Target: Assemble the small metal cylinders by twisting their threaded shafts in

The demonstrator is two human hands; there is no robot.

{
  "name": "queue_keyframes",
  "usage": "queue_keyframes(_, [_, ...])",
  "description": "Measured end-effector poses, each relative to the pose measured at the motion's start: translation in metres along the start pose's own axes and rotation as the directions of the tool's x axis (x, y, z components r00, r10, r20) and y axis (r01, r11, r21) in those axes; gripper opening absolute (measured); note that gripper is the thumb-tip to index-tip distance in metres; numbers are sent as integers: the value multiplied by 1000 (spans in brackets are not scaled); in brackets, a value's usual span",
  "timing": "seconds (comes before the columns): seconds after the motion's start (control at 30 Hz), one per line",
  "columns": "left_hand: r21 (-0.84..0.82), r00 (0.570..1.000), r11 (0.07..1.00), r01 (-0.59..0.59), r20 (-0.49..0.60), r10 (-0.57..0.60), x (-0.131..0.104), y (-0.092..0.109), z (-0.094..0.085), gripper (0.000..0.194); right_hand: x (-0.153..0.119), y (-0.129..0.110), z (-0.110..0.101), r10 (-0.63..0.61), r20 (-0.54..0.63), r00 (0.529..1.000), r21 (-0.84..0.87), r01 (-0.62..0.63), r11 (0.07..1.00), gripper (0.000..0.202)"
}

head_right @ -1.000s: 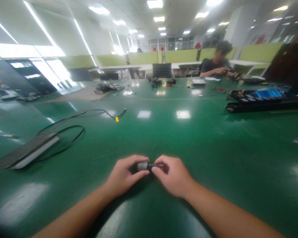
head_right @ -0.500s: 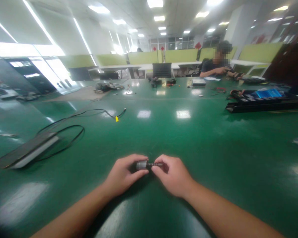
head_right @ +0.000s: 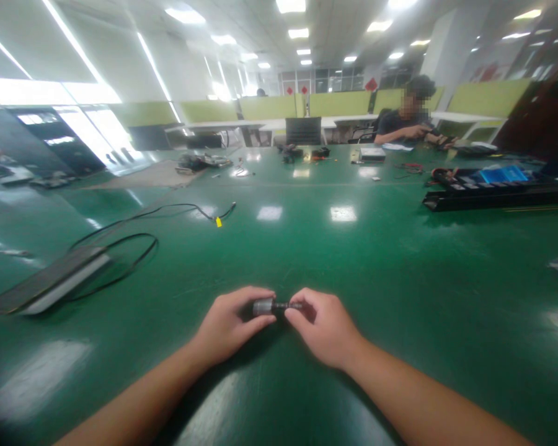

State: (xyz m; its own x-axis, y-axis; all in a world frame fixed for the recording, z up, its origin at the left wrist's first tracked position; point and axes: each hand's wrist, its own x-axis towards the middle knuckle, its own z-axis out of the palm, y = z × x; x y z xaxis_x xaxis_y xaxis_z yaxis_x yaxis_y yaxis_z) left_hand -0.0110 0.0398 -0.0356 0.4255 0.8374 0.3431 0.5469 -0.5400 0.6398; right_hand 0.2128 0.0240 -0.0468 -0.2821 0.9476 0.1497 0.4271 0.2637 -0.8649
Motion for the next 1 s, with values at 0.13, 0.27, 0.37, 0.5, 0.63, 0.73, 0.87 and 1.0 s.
queue_keyframes(0.13, [8, 1000, 1000, -11, -7, 11, 0, 0, 0, 30, 0, 0, 0, -5, -2, 1000, -12, 5, 1000, 15])
queue_keyframes(0.27, [5, 1000, 1000, -2, -6, 2, 0, 0, -1, 31, 0, 1, -1, -4, 0, 1000, 0, 4, 1000, 15])
queue_keyframes(0.37, [9, 1000, 1000, 3, -3, -3, 0, -1, -2, 31, 0, 1, -1, -1, 0, 1000, 2, 1, 1000, 15])
queue_keyframes(0.5, [22, 1000, 1000, 3, -11, -2, 1, -2, -3, 30, 1, 2, -1, 14, -7, 1000, 17, -14, 1000, 16])
queue_keyframes(0.63, [23, 1000, 1000, -3, -14, 4, 1, -3, -3, 29, 1, 4, 0, 16, -8, 1000, 22, -16, 1000, 16])
queue_keyframes(0.73, [28, 1000, 1000, -5, -12, 6, 1, -4, -4, 30, 1, 4, 0, 12, -8, 1000, 22, -12, 1000, 16])
queue_keyframes(0.87, [36, 1000, 999, -6, -10, 7, 2, -8, -6, 30, 1, 4, 0, 31, -12, 999, 35, -30, 999, 15])
queue_keyframes(1.0, [42, 1000, 999, 2, -4, -2, 3, -10, -7, 32, 1, 3, -1, 46, -6, 999, 43, -46, 998, 15])
